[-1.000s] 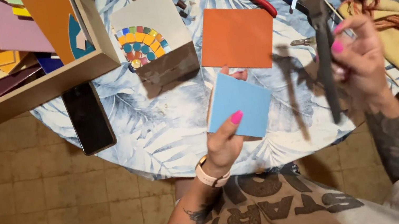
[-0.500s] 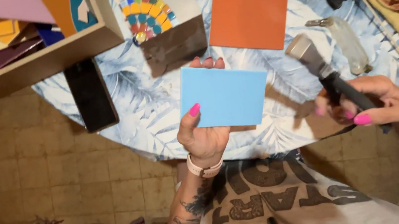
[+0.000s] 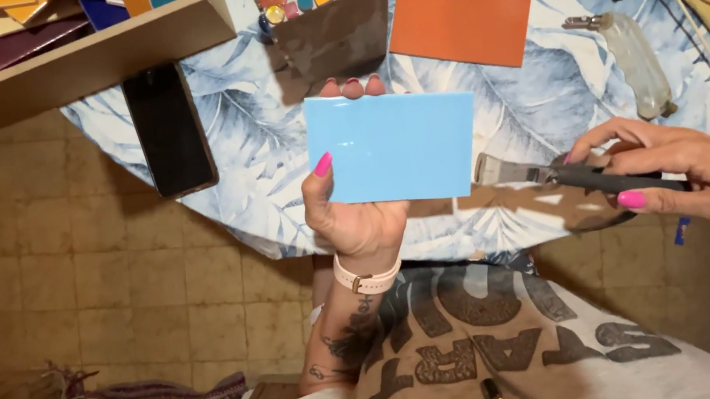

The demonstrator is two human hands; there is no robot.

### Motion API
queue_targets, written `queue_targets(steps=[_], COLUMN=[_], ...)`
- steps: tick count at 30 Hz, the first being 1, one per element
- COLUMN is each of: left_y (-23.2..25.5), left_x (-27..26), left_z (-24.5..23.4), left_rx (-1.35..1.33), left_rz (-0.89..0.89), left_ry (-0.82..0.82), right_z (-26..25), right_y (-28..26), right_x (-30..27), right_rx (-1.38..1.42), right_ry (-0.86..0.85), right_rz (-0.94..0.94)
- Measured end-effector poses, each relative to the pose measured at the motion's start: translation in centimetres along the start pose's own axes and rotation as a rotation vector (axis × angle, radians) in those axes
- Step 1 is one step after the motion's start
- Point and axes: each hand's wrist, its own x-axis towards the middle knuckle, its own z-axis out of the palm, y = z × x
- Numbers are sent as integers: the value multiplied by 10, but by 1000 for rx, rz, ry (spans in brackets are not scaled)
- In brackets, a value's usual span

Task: Cutting small mosaic tiles from strips of material using nippers

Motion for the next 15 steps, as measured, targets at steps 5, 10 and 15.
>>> queue_targets(steps=[5,10,15], left_y=[-2,-6,-11], left_x=[1,-1,1], left_z=[4,1,9], left_rx=[7,-8,4], left_rz=[29,26,21], left_ry=[18,4,-11], right_z=[2,5,7], right_y=[-5,-9,-8], right_x=[5,9,15], right_rx=[9,36,19], right_ry=[-24,-37,-29], right_rz=[-90,-62,-132])
